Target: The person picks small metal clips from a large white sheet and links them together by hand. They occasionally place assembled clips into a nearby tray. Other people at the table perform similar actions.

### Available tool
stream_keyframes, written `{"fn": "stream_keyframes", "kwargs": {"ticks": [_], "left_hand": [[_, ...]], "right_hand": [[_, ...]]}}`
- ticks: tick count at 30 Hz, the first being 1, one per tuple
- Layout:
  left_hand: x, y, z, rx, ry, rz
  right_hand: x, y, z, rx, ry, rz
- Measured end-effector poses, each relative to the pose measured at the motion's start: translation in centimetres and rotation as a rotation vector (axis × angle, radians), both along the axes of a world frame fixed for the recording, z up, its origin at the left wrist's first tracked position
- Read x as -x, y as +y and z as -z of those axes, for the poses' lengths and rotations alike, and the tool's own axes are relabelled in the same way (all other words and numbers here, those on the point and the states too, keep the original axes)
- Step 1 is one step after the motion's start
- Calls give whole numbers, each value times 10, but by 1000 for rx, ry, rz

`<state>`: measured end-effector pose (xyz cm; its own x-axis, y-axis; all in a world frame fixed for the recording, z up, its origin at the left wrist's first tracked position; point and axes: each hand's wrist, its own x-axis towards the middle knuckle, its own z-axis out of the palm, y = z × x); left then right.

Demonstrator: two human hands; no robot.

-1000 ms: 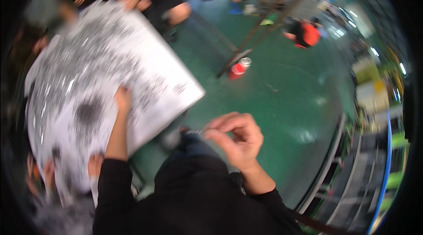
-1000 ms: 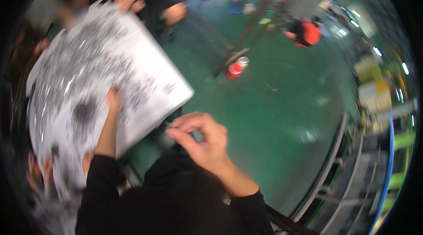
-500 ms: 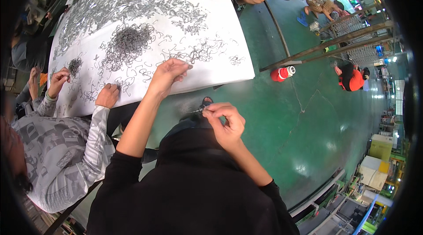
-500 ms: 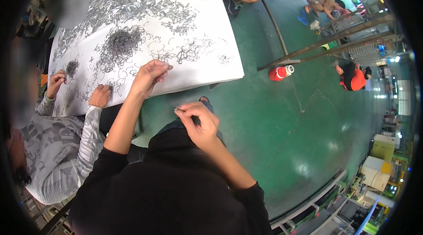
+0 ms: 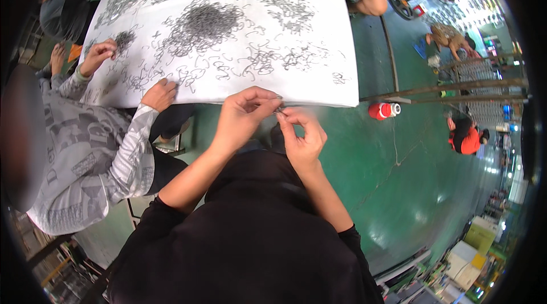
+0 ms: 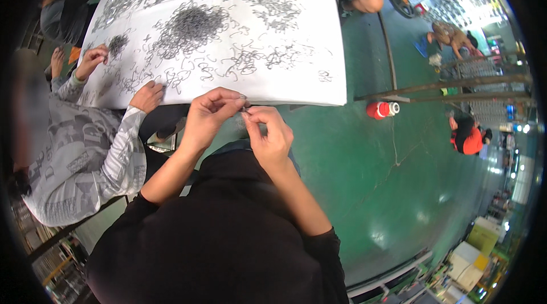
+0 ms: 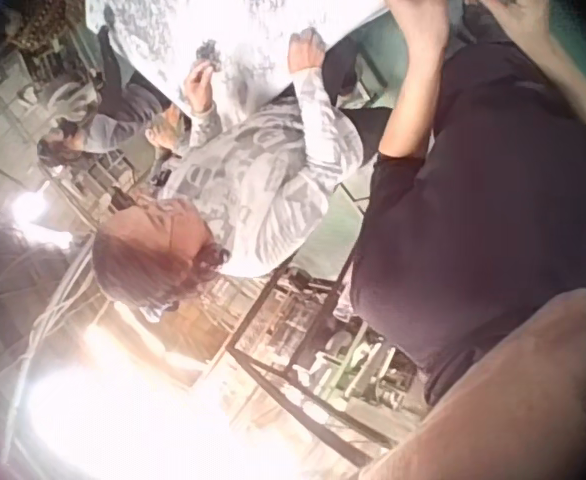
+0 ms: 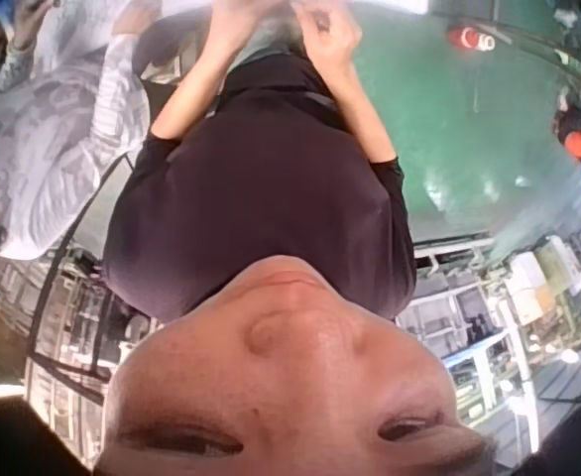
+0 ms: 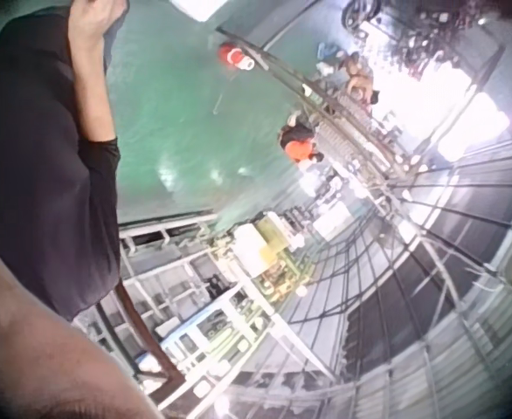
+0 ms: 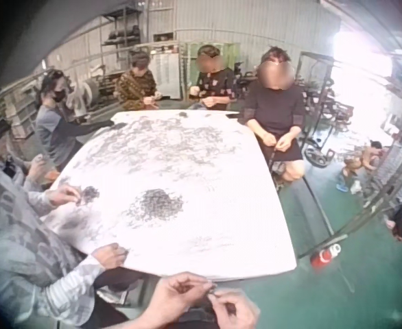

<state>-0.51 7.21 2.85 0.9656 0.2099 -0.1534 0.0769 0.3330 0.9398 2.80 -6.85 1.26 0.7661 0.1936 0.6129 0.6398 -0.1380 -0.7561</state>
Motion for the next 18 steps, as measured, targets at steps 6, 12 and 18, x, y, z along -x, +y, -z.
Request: {"fn": "stream_keyframes", "kwargs": {"ticks": [6, 12, 18], "left_hand": [[-4, -8, 11, -67, 9, -72], [-7, 2, 19, -121, 75, -30], [7, 5, 30, -496, -166, -244]], "right_hand": [[-4, 1, 13, 48, 10, -3], [-12, 0, 27, 68, 188, -112], [-31, 8, 34, 159, 69, -305]]}}
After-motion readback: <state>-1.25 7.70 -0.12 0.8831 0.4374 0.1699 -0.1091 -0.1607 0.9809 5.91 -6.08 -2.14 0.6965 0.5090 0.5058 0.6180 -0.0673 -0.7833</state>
